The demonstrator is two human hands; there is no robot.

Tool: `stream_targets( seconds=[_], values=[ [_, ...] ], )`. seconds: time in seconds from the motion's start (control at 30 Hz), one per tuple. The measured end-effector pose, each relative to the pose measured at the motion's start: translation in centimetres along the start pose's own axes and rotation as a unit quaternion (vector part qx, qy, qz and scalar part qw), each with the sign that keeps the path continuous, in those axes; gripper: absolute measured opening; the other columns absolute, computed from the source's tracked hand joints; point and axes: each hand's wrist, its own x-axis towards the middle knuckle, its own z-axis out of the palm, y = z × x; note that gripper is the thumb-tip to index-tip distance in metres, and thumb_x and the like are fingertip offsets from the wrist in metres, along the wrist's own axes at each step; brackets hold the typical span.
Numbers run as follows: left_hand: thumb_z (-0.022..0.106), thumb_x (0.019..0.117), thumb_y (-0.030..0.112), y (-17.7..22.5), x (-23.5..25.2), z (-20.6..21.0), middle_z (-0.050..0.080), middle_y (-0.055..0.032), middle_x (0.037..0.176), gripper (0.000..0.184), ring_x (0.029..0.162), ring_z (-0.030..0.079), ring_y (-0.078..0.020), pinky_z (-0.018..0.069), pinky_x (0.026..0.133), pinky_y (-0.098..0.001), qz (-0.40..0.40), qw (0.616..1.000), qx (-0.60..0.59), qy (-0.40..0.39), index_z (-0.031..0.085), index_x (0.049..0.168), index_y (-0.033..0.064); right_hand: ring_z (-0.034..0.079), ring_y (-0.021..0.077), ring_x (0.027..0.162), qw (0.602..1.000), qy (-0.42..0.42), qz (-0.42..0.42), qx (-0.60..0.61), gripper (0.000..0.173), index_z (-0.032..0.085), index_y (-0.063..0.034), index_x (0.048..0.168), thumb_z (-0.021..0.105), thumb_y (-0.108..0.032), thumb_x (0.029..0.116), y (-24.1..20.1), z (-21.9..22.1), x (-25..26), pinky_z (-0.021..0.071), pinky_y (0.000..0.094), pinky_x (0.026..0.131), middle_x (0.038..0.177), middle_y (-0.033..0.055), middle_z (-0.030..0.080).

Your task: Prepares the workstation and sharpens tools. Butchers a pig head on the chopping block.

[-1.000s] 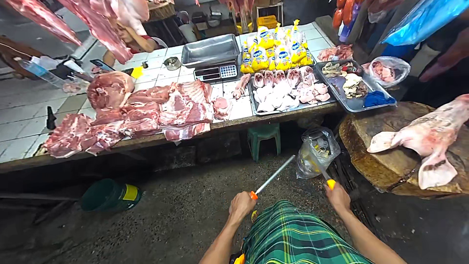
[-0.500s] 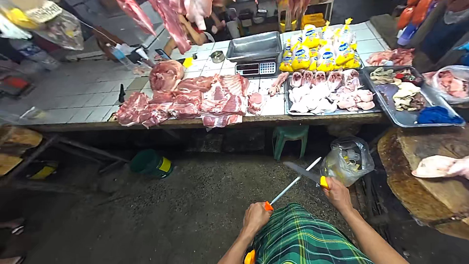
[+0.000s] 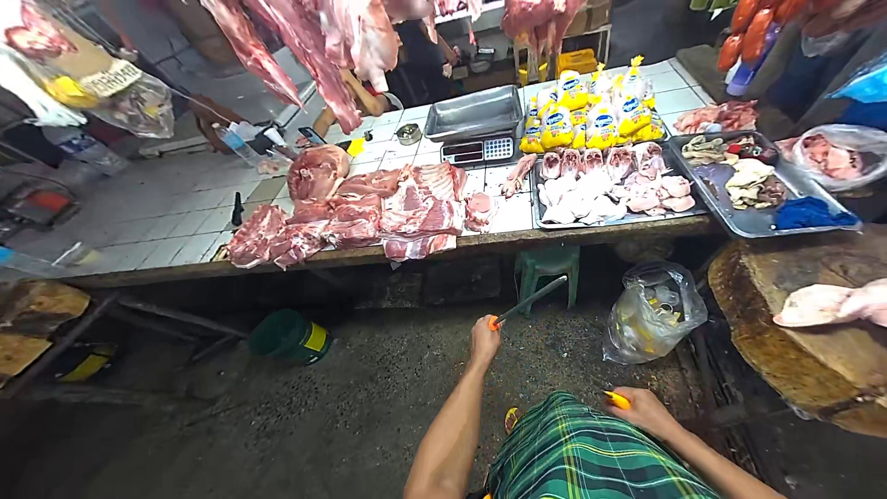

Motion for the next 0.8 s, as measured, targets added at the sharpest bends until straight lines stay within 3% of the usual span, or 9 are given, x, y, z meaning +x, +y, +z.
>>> stream_targets(
  seconds=[0.13,0.23,0.3,0.37,0.5,0.6,0.7,0.73,0.8],
  values=[
    [0.06,0.1035,0.037,2.8,2.1,3.2,0.071,-0.0183,0.114,0.039,0.11,0.068,-0.0301,0.0525,0.101,-0.0485,0.042,0.998,-0.047,0.017,0.07,0.113,0.0007,0.065,0.0226,0.076,0.995,-0.021,-0.059,0.072,0.052,0.072,-0.0054,0.107,0.066,-0.055,0.0954,-7.9,-3.5,1.3,0.0557,0.0466,0.075,0.084,0.0111,0.068],
    [0.061,0.103,0.03,4.6,2.9,4.7,0.071,-0.0179,0.112,0.032,0.106,0.069,-0.0306,0.0544,0.098,-0.0505,0.079,0.994,-0.071,0.032,0.07,0.113,0.0006,0.065,0.0152,0.069,0.975,0.071,-0.088,0.193,0.046,0.069,-0.0086,0.108,0.06,-0.053,0.1006,-15.5,-8.2,0.9,0.0581,0.038,0.068,0.079,0.0043,0.067],
    [0.061,0.1034,0.031,5.2,3.3,5.6,0.071,-0.0177,0.111,0.032,0.105,0.069,-0.0302,0.0545,0.097,-0.0501,0.098,0.991,-0.076,0.042,0.069,0.112,0.0006,0.064,0.011,0.065,0.946,0.157,-0.13,0.254,0.034,0.069,-0.0113,0.103,0.063,-0.044,0.1009,-17.8,-8.9,0.8,0.0569,0.0325,0.063,0.074,0.0002,0.066],
    [0.062,0.1029,0.028,5.5,3.6,6.3,0.07,-0.017,0.118,0.032,0.11,0.069,-0.0288,0.0541,0.101,-0.0484,0.108,0.99,-0.079,0.048,0.069,0.117,0.0011,0.064,0.011,0.066,0.94,0.178,-0.134,0.257,0.032,0.068,-0.0111,0.105,0.063,-0.042,0.1011,-16.6,-7.4,1.4,0.0563,0.0326,0.064,0.075,0.0002,0.065],
    [0.06,0.1046,0.033,6.0,3.8,6.1,0.07,-0.0157,0.119,0.034,0.109,0.068,-0.0272,0.0544,0.1,-0.0475,0.109,0.988,-0.093,0.062,0.069,0.116,0.0019,0.066,0.0198,0.077,0.984,0.1,-0.011,0.145,0.048,0.066,-0.0092,0.116,0.055,-0.054,0.1023,-10.1,-2.9,1.8,0.056,0.0428,0.075,0.086,0.0083,0.067],
    [0.057,0.1058,0.034,6.7,4.2,5.6,0.069,-0.0161,0.118,0.035,0.11,0.067,-0.0284,0.0536,0.1,-0.0488,0.131,0.983,-0.107,0.066,0.069,0.115,0.0015,0.065,0.0172,0.073,0.979,0.141,-0.045,0.142,0.042,0.067,-0.0081,0.112,0.057,-0.048,0.1023,-13.3,-6.6,0.6,0.056,0.0399,0.071,0.082,0.0065,0.066],
    [0.058,0.1056,0.034,6.7,5.1,6.6,0.069,-0.0149,0.12,0.035,0.112,0.067,-0.0273,0.0535,0.102,-0.0487,0.158,0.978,-0.108,0.087,0.069,0.118,0.0033,0.062,0.0085,0.066,0.931,0.251,-0.158,0.21,0.028,0.068,-0.0108,0.104,0.064,-0.039,0.1012,-16.6,-9.2,0.7,0.0557,0.0302,0.063,0.075,-0.0002,0.065],
    [0.058,0.1055,0.035,6.8,5.3,6.8,0.069,-0.0144,0.121,0.035,0.112,0.067,-0.0265,0.0536,0.102,-0.0485,0.163,0.976,-0.109,0.095,0.069,0.118,0.0037,0.061,0.008,0.066,0.925,0.262,-0.167,0.218,0.029,0.066,-0.0107,0.104,0.065,-0.04,0.1015,-16.1,-8.6,1.1,0.0554,0.0295,0.063,0.075,-0.0006,0.063],
    [0.057,0.1059,0.034,7.0,5.5,6.5,0.069,-0.0145,0.12,0.035,0.113,0.066,-0.0267,0.0532,0.102,-0.0483,0.174,0.973,-0.108,0.106,0.069,0.117,0.0031,0.063,0.0126,0.07,0.956,0.201,-0.094,0.191,0.037,0.065,-0.0092,0.109,0.06,-0.045,0.1022,-13.0,-6.0,1.9,0.0555,0.0348,0.068,0.079,0.0031,0.064]
  ],
)
